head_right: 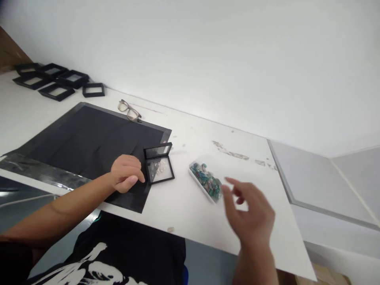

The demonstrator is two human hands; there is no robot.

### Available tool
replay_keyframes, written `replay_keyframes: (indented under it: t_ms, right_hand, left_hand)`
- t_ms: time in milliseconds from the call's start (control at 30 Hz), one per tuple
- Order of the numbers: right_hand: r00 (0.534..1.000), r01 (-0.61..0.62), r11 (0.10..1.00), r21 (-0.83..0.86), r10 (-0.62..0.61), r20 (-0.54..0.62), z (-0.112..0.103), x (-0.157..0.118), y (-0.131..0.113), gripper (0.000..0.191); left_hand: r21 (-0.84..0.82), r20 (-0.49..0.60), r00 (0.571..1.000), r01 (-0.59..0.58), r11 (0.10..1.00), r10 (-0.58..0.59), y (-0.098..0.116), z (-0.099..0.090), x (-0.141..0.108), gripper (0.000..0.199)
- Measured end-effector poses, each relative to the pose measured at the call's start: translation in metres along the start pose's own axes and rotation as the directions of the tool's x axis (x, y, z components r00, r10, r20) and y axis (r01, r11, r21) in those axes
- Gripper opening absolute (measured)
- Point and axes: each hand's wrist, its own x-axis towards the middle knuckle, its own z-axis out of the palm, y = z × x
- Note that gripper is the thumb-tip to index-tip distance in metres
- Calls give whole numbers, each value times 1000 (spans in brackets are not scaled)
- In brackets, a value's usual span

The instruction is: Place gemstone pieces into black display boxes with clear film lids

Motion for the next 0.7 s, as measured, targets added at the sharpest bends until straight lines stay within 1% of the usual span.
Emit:
replay_keyframes:
  t_ms: [33, 67, 133, 200, 267, 333, 400, 467, 533, 567, 633, 700]
  right_hand:
    - [986, -169, 986, 11, 169, -5, -5, 2, 19, 22]
    - [969, -248, 969, 22, 248, -13, -7, 3, 37, 29]
    - [943, -334, 941, 54, 333, 14, -2, 3, 68, 35]
    - [917, -398, 912, 101, 397, 32, 10, 1, 90, 38]
    - [900, -435, 885, 168, 435, 37, 23, -2, 102, 42]
    - [892, -449, 864, 228, 447, 63, 33, -6, 108, 44]
    - [891, -454, 850, 267, 441, 112, 37, -8, 108, 42]
    - [889, -457, 841, 289, 427, 163, 38, -10, 107, 39]
    - [888, -458, 835, 306, 414, 200, 38, -11, 104, 38]
    - [888, -457, 832, 316, 407, 213, 39, -11, 102, 38]
    - [889, -454, 821, 345, 395, 231, 43, -13, 99, 42]
    - [891, -452, 808, 379, 382, 247, 47, -14, 95, 50]
  left_hand:
    - [6, 3, 1000, -7, 1000, 7, 0, 0, 0, 37]
    - [16, 7, 1000, -15, 1000, 15, 0, -1, 1, 36]
    - [43, 14, 1000, -24, 999, 24, 0, -5, 2, 36]
    - [75, 10, 1000, -23, 997, 22, 0, -10, 2, 36]
    - [102, -29, 1000, -7, 995, 10, 3, -14, 1, 37]
    - [116, -87, 996, 18, 993, -8, 9, -15, 1, 43]
    - [118, -104, 994, 30, 993, -18, 18, -10, 3, 47]
    - [112, -45, 999, 13, 994, -8, 30, 2, 10, 45]
    - [105, 58, 998, -27, 994, 21, 39, 21, 20, 32]
    - [109, 115, 992, -56, 992, 44, 43, 32, 25, 24]
    - [149, 216, 968, -163, 975, 129, 49, 55, 35, 17]
    - [184, 261, 956, -184, 965, 133, 53, 80, 41, 14]
